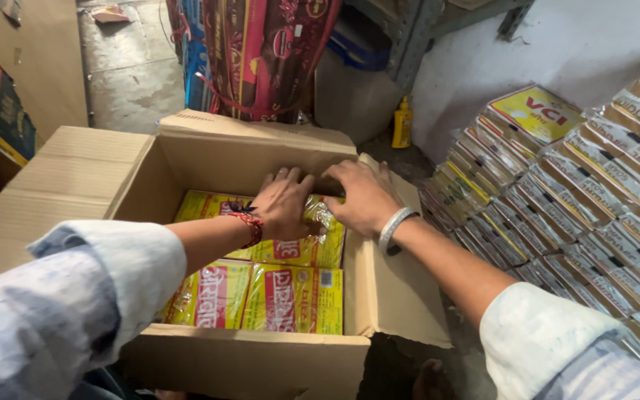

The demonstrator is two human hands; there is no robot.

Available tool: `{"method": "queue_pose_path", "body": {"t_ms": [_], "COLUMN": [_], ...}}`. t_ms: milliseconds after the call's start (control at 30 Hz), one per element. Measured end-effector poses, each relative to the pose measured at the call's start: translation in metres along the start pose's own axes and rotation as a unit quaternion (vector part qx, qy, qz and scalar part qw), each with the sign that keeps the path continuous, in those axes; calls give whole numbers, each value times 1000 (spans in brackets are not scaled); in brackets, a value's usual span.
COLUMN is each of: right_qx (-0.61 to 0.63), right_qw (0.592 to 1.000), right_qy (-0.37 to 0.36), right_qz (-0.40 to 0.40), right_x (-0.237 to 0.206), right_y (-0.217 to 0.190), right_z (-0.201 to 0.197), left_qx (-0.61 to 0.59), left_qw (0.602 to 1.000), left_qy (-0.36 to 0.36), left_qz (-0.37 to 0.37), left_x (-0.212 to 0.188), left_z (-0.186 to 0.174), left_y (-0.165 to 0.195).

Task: The person repeatedly picks up small yellow soap packages from a cardboard box and stacks them on a growing pile on the floor. The person handles the packages one at a time, placing them neatly on top of the existing stack.

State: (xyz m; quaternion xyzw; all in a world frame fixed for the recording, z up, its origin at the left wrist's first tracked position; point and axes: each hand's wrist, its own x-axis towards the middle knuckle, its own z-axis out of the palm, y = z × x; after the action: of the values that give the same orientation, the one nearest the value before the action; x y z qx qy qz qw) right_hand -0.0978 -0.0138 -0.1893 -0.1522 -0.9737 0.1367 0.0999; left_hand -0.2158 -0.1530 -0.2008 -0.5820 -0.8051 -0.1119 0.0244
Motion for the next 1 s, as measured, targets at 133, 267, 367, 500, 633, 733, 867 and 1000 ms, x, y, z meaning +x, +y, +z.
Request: {"method": "queue_pose_path", "body": {"t_ms": [133, 267, 367, 500, 633, 733, 867, 1000], "right_qx": [-18, -35, -42, -56, -107, -173, -209, -154], "right_qw": [999, 999, 998, 995, 990, 978, 964, 975], "right_qy": [-29, -39, -46, -79, -79, -100, -128, -102], "right_qz": [9, -2, -16, -5, -41, -66, -106, -127], "right_x": [-2, -4, -5, -5, -9, -10, -8, -5], "right_y": [-6, -9, -10, -12, -16, -21, -25, -21], "right_z": [-7, -12, -15, -20, -25, -27, -25, -24], "left_qx": [-59, -57, -43, 28, -9, 5, 50, 65], "left_qw": [995, 995, 996, 988, 989, 985, 980, 984], "left_qy": [-80, -79, -72, -150, -142, -171, -192, -158], "left_qz": [-9, -10, -14, 6, 29, 29, 36, 55], "left_x": [0, 3, 5, 9, 9, 8, 7, 10], "left_z": [-7, -12, -14, -18, -21, -28, -41, -57], "left_y": [-9, -11, -10, -8, -8, -9, -8, -3]}}
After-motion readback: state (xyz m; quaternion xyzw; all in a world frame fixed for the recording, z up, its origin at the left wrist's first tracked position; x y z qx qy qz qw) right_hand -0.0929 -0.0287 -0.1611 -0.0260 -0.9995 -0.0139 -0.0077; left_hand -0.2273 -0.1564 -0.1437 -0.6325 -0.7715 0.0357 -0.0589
